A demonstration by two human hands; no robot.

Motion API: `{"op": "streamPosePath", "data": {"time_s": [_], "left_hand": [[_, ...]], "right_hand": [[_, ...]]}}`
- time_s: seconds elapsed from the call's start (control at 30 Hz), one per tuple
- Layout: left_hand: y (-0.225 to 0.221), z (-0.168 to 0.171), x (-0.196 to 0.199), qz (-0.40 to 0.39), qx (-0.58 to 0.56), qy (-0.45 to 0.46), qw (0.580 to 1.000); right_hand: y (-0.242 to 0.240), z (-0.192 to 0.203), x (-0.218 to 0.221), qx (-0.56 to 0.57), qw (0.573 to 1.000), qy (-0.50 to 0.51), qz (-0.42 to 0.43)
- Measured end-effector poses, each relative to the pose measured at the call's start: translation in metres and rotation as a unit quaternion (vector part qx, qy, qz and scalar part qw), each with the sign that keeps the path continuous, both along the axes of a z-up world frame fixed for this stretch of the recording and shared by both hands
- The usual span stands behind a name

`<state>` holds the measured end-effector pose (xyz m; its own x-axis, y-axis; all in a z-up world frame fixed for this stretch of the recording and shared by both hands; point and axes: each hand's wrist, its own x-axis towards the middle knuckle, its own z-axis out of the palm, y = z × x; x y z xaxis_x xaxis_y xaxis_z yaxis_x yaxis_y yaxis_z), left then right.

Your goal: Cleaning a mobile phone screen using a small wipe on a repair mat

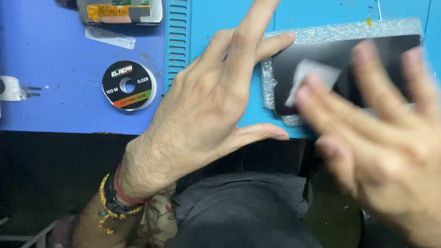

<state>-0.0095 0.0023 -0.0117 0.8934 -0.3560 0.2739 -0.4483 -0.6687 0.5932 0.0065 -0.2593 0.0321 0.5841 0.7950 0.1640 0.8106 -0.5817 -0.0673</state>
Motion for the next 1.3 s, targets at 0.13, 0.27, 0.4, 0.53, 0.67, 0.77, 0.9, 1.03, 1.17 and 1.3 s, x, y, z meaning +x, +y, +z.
{"op": "streamPosePath", "data": {"time_s": [0.13,0.27,0.4,0.53,0.67,0.77,0.9,1.03,1.17,1.3], "left_hand": [[0.001,-0.002,0.0,-0.003,-0.002,0.013,1.0],[0.0,0.001,0.002,-0.007,-0.009,0.016,1.0],[0.0,0.005,0.003,-0.003,0.0,0.016,1.0],[-0.007,0.017,0.005,0.0,0.04,0.005,0.999],[-0.007,0.008,0.005,0.002,0.032,-0.018,0.999],[-0.008,0.013,0.008,0.001,0.011,-0.015,1.0],[-0.008,0.01,0.009,0.008,0.009,-0.017,1.0],[-0.01,0.016,0.012,0.001,0.008,-0.011,1.0],[-0.009,0.015,0.01,0.003,0.005,-0.018,1.0],[-0.01,0.016,0.012,0.006,0.006,-0.02,1.0]], "right_hand": [[-0.018,-0.001,0.002,0.021,0.994,0.095,-0.043],[-0.016,-0.001,0.004,-0.013,1.0,0.017,0.008],[-0.016,-0.006,0.012,0.018,0.999,0.025,-0.022],[0.002,-0.002,0.004,0.03,0.999,0.023,0.036],[-0.029,-0.004,0.023,-0.016,0.998,0.044,-0.042],[-0.017,0.003,0.026,-0.017,0.999,-0.049,-0.013],[-0.026,-0.002,0.033,0.006,1.0,0.007,-0.017],[-0.003,0.003,0.024,0.028,0.999,0.008,0.04],[-0.028,0.0,0.037,-0.045,0.998,-0.033,-0.015],[-0.015,0.005,0.027,0.004,0.999,-0.047,0.011]]}}
